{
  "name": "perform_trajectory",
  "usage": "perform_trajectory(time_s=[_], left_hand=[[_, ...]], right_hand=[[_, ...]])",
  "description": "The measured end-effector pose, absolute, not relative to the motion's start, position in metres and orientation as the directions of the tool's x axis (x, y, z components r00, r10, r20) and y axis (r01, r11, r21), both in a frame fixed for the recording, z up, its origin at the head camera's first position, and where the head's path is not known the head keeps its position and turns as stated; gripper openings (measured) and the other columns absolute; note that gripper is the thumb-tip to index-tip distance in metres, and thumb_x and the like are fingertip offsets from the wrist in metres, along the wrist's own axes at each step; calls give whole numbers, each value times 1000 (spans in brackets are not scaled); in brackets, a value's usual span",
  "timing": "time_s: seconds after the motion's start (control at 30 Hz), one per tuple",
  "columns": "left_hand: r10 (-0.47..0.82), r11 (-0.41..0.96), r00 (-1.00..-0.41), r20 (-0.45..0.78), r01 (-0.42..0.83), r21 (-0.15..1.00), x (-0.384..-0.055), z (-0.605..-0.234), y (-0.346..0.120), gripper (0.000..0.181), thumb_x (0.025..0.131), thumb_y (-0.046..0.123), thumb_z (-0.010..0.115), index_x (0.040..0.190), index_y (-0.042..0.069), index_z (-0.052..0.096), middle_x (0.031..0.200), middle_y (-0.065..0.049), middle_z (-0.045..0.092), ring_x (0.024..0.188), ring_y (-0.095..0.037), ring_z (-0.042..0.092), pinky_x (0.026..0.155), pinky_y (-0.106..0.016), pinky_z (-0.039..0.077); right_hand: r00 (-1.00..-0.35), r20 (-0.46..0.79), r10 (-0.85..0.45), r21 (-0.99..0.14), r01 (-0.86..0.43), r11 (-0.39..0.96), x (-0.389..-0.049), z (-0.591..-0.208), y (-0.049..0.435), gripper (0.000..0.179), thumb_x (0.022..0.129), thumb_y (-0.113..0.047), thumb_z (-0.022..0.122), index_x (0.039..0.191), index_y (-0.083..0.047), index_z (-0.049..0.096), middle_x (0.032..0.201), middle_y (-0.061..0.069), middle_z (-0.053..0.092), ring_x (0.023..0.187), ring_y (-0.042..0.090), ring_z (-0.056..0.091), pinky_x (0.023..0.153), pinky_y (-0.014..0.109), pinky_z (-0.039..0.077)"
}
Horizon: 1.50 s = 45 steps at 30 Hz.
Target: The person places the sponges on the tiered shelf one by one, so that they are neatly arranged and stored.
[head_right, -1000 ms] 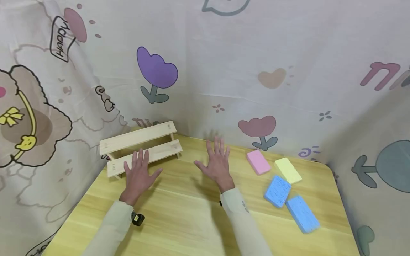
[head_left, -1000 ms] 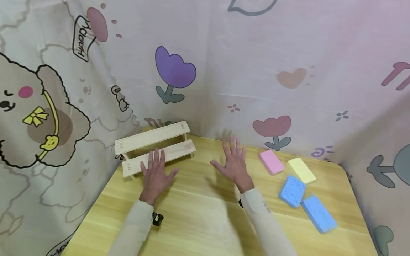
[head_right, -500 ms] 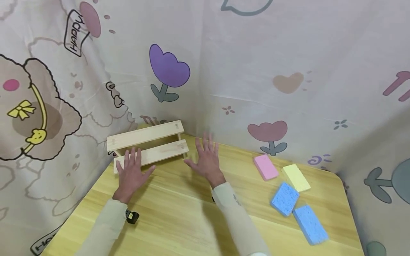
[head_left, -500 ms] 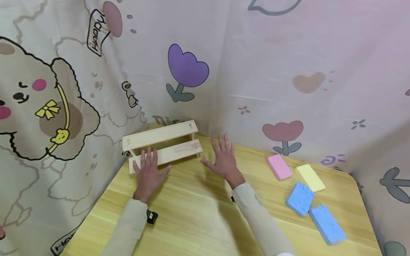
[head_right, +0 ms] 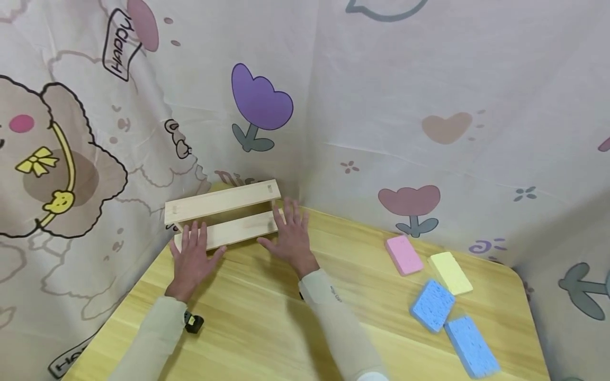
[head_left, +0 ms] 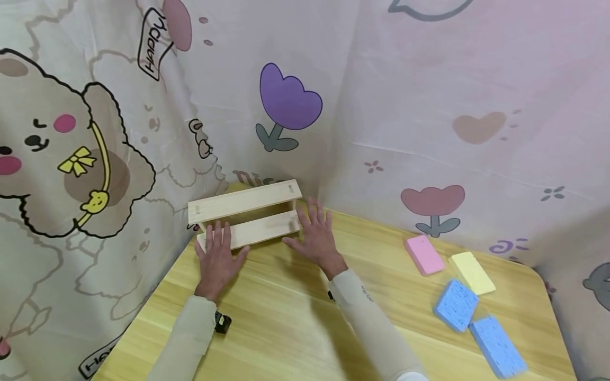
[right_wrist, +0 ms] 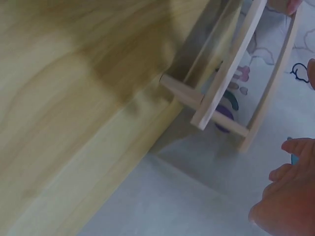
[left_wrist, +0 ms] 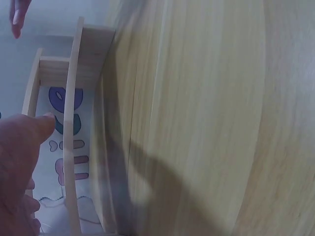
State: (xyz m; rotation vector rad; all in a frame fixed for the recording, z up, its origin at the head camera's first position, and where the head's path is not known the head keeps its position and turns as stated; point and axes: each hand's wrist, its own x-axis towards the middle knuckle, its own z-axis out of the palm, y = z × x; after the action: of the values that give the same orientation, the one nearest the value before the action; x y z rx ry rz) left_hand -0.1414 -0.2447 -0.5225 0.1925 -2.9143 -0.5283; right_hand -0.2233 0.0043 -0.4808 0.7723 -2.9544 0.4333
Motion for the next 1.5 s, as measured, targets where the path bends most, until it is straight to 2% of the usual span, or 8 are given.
perform_trajectory(time_s=[0.07, 0.17, 0.3, 0.37, 0.77, 1.1, 1.23, 1.5], left_hand=[[-160, 929, -977, 138, -102, 357, -143, -523, -247, 87, 92, 52, 53, 151, 1, 16, 156, -25, 13, 144, -43, 5, 105, -75, 4], [-163, 928, -978, 127, -108, 357, -144, -525, -250, 87, 91, 52, 53, 151, 1, 16, 156, -25, 13, 145, -43, 5, 106, -75, 4], [-158, 930, -981, 116, -108, 351, -145, -528, -252, 88, 92, 54, 51, 151, 1, 14, 157, -25, 11, 145, -43, 4, 106, -74, 3], [-155, 931, -981, 120, -104, 351, -145, -531, -253, 87, 92, 54, 51, 151, 1, 16, 157, -25, 12, 144, -43, 5, 107, -73, 3], [-146, 944, -983, 113, -104, 314, -147, -545, -259, 82, 95, 53, 46, 151, 3, 16, 157, -23, 15, 145, -42, 7, 106, -74, 6], [-138, 956, -983, 118, -102, 274, -143, -551, -260, 73, 98, 46, 44, 151, 3, 20, 157, -21, 17, 144, -40, 11, 108, -72, 7], [-136, 960, -981, 135, -96, 265, -144, -552, -261, 72, 98, 46, 43, 151, 3, 20, 157, -21, 18, 144, -39, 13, 108, -71, 7], [-138, 961, -985, 107, -107, 257, -145, -555, -261, 72, 99, 47, 40, 151, 4, 18, 158, -20, 15, 145, -38, 10, 109, -69, 6]], right_hand=[[-873, 107, -476, -246, -487, 838, -225, -483, -2, 94, 85, -70, 47, 154, -21, 8, 161, 9, -9, 148, 32, -7, 116, 62, 11], [-864, 107, -492, -227, -504, 834, -227, -487, -9, 92, 86, -70, 45, 154, -20, 9, 161, 11, -4, 148, 33, -3, 115, 61, 15], [-850, 111, -516, -218, -527, 821, -229, -493, -17, 88, 87, -68, 46, 153, -17, 19, 161, 14, 6, 147, 34, 5, 115, 59, 18], [-846, 104, -522, -214, -532, 819, -230, -497, -20, 87, 87, -68, 46, 153, -17, 20, 161, 13, 6, 147, 33, 5, 116, 58, 19], [-840, 88, -535, -220, -540, 812, -234, -514, -38, 86, 86, -66, 50, 152, -17, 22, 161, 13, 6, 148, 32, 5, 117, 58, 12], [-834, 35, -550, -194, -546, 815, -235, -524, -43, 84, 88, -67, 45, 152, -19, 22, 161, 11, 6, 148, 31, 2, 119, 55, 7], [-833, 39, -551, -184, -548, 816, -237, -530, -44, 80, 90, -66, 42, 152, -20, 21, 161, 12, 8, 148, 31, 2, 118, 56, 9], [-837, 24, -547, -192, -541, 819, -241, -539, -46, 75, 93, -64, 37, 153, -22, 21, 161, 11, 7, 148, 30, 0, 118, 57, 8]])
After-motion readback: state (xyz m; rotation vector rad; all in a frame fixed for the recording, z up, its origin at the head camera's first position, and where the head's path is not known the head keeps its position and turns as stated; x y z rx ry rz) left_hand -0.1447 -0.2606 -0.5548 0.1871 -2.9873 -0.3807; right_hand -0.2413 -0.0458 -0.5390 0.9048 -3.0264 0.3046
